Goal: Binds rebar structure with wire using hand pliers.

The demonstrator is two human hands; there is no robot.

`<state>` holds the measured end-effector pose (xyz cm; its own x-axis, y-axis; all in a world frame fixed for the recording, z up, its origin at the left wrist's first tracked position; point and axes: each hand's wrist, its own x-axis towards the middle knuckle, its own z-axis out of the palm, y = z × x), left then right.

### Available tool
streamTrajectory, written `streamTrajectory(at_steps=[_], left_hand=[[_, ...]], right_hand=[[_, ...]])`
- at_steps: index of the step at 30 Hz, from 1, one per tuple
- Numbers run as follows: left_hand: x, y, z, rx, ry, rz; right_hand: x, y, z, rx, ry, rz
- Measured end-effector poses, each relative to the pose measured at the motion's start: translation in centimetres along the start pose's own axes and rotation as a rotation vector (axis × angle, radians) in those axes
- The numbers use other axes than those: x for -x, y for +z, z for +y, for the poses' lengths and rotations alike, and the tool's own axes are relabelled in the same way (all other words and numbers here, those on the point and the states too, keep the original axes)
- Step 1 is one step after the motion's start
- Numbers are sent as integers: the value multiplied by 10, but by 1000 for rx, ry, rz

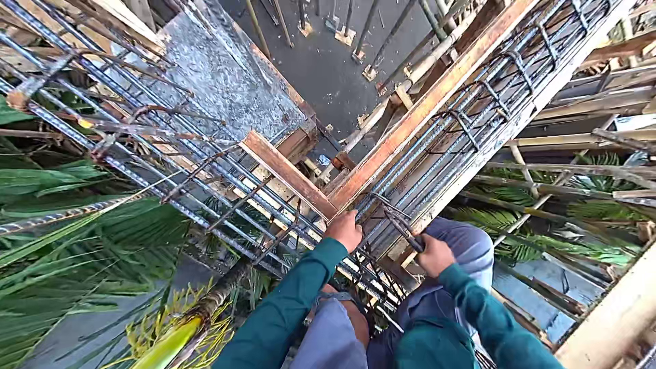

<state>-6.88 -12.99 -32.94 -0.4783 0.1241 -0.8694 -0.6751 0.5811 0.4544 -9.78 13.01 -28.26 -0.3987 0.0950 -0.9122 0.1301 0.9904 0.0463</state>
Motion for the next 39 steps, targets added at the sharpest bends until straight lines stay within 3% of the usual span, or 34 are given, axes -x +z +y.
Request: streamTrajectory(at_steps=[4,8,12,16,18,20,23,26,29,34,36,39], left_hand=[[-21,10,3,82,-23,-36],[-42,15,-1,147,-41,-109],[-41,13,1,141,-51,-84],[-36,10,4,162,-69,-48],[-36,11,4,153,-74,-32],[-34,10,8,142,-94,-32],[-32,7,12,118,-103,-25],[-25,7,18,113,-109,-16],[-23,9,16,128,-95,0],[-20,8,19,122,-110,-6],[-20,8,20,100,-118,-7],[-19,10,21,104,-130,10]], right_hand=[[39,42,21,-192,-57,-102],[62,25,22,46,-124,-220],[53,-10,15,356,-196,-339],[-1,-59,29,190,-100,-114],[-2,-51,29,115,-31,-48],[27,-27,21,134,6,-122],[46,-15,16,216,-103,-236],[12,-41,24,169,-56,-74],[19,-27,29,81,10,-38],[68,-13,104,-251,-46,-242],[69,-21,121,-184,4,-247],[42,-24,99,85,63,-261]])
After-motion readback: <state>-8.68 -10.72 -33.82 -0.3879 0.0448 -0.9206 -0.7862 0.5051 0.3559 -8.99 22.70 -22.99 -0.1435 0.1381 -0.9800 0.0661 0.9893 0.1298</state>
